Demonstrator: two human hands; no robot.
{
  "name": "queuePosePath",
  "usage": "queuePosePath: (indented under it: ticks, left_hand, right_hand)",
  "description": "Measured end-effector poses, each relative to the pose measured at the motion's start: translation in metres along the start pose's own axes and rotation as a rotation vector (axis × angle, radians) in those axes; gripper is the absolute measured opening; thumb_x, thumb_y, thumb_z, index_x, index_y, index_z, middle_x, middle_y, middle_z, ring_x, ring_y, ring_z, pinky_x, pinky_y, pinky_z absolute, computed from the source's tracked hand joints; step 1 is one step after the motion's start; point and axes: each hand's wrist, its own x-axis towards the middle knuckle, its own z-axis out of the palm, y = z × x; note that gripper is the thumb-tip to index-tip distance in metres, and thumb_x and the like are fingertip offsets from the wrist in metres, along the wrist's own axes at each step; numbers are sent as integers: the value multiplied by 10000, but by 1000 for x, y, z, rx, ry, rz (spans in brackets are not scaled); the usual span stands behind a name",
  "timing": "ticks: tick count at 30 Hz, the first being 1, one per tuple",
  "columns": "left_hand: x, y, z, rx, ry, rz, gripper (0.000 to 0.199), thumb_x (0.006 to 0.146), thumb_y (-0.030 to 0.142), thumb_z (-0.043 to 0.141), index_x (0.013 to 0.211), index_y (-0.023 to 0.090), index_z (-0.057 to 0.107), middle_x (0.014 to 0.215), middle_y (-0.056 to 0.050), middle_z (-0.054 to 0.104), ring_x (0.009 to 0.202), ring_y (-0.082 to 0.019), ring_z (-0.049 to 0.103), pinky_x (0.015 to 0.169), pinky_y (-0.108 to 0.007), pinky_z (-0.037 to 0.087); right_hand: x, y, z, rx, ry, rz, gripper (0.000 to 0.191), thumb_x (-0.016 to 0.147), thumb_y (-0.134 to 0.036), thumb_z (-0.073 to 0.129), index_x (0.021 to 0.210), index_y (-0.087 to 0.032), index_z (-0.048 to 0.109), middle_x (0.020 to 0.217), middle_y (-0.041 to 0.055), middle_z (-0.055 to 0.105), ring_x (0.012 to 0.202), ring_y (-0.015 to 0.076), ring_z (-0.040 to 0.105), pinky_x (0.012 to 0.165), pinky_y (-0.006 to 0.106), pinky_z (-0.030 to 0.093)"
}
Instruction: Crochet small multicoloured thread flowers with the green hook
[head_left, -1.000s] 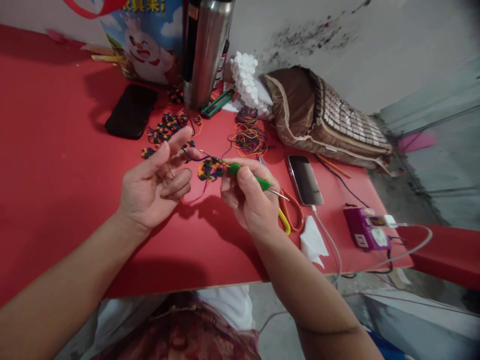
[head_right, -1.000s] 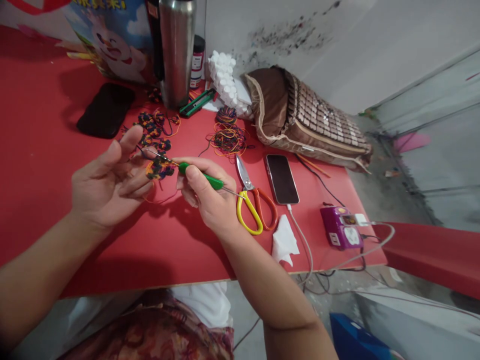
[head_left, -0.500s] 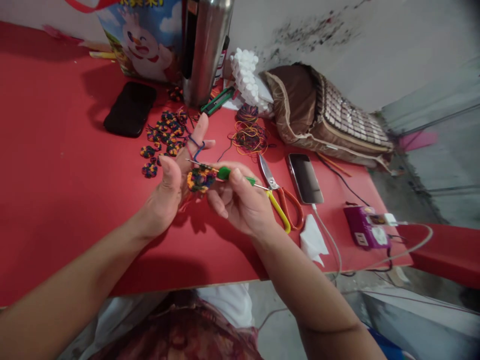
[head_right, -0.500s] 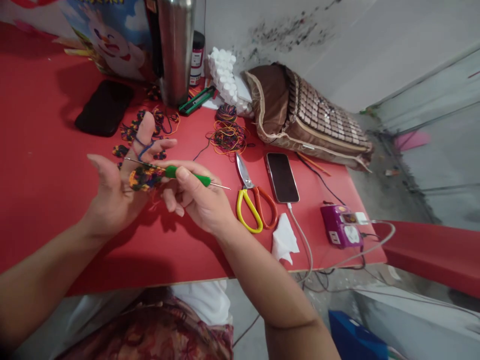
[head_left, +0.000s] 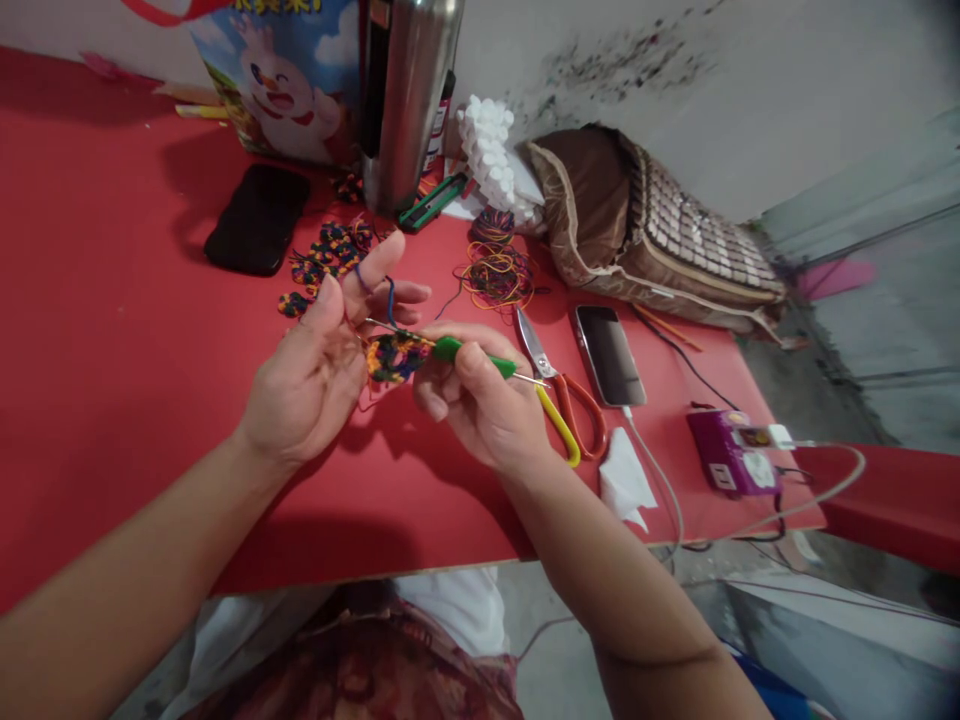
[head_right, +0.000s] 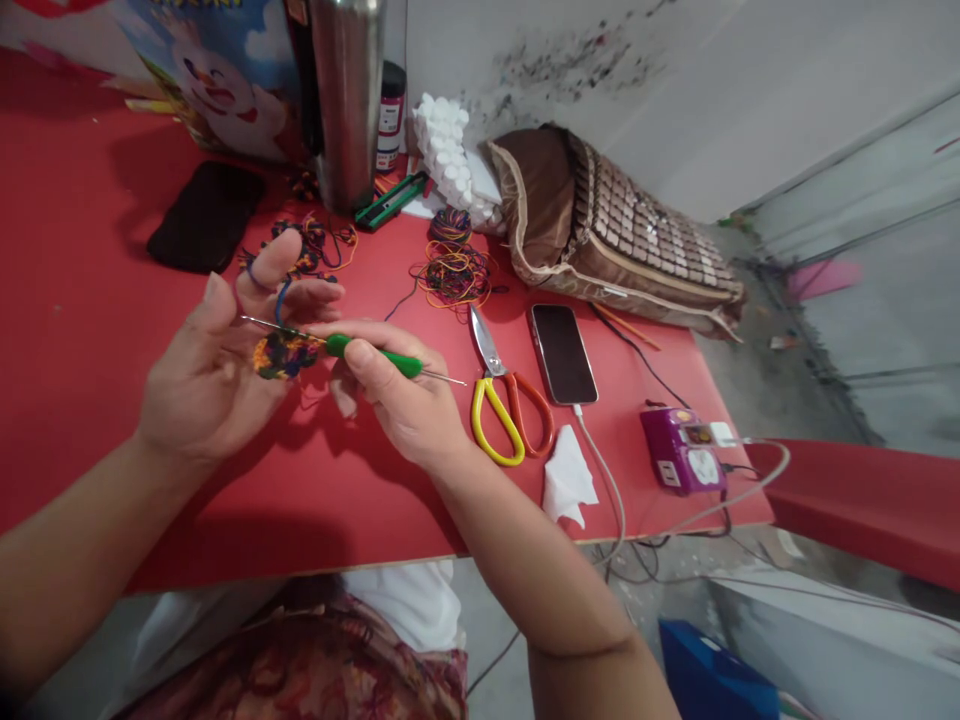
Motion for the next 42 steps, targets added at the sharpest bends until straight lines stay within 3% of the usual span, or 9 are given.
queuePosePath:
  ticks: [3, 8, 12, 17, 25, 29, 34, 39, 42]
  left_hand:
    - [-4, -3, -1, -3, -81, -13, 263, 1112, 402, 655, 1177, 278, 878, 1216, -28, 841, 997, -198, 761, 684, -270, 653]
    - [-8, -11, -6, 27, -108, -89, 338, 1022, 538, 781, 1247, 305, 880, 1273, -27, 838, 853, -148, 758, 616, -186, 603]
    - [-5, -9, -7, -19, -144, -185, 303, 1034, 495, 758, 1216, 290, 887, 1107, -34, 844, 830, -158, 753, 655, -202, 620]
    - [-1, 1, -2, -42, 97, -149, 189, 1058, 338, 748, 1002, 216, 881, 805, -29, 669, 689, -111, 661, 644, -176, 581]
    - [2, 7, -6, -36, 74, -223, 160, 1020, 173, 749, 936, 153, 883, 587, 18, 560, 544, -66, 538, 563, -127, 514]
    - [4, 4, -10, -3, 125, -122, 186, 1012, 144, 755, 883, 123, 887, 716, -46, 714, 660, -97, 666, 647, -159, 572]
    - [4, 3, -12, 60, 100, -34, 217, 1038, 145, 726, 914, 143, 904, 902, -77, 801, 684, -98, 673, 653, -185, 576]
    - [9, 4, -18, 33, 80, -32, 155, 1017, 208, 801, 905, 160, 897, 812, -53, 763, 728, -117, 699, 648, -177, 591]
    - [12, -1, -24, 77, 92, 1, 74, 942, 238, 904, 911, 171, 900, 806, -30, 752, 644, -76, 626, 563, -135, 517]
  right_hand:
    - [1, 2, 5, 70, -50, 90, 376, 898, -644, 869, 1027, -291, 848, 1038, 9, 849, 514, 69, 595, 456, 231, 504]
    - [-5, 12, 12, 159, -239, 228, 373, 958, -606, 820, 1089, -258, 849, 745, -16, 778, 586, 123, 703, 585, 248, 609]
    - [-8, 15, 5, 113, -244, 157, 338, 992, -557, 794, 1153, -268, 863, 772, -18, 769, 558, 105, 631, 566, 253, 567]
    - [-8, 9, -5, -29, -187, 137, 302, 978, -561, 812, 1090, -290, 888, 665, -40, 642, 574, 112, 511, 545, 257, 449]
    - [-5, 6, -7, -60, -247, 95, 253, 1004, -510, 801, 1104, -297, 894, 771, -23, 658, 605, 98, 478, 553, 246, 419]
    - [-3, 7, -10, -43, -199, 53, 208, 993, -479, 822, 1116, -332, 903, 959, 0, 691, 594, 61, 475, 510, 225, 387]
    - [-3, 5, -11, -27, -218, 149, 350, 988, -588, 797, 1168, -300, 883, 754, -17, 702, 544, 84, 501, 458, 206, 379]
    - [0, -3, -8, -48, -186, 96, 279, 974, -553, 829, 1088, -305, 887, 1241, 48, 773, 566, 42, 552, 430, 210, 444]
    - [2, -2, -8, -55, -115, 43, 266, 937, -540, 879, 1051, -301, 893, 1213, 38, 706, 573, 29, 486, 444, 218, 450]
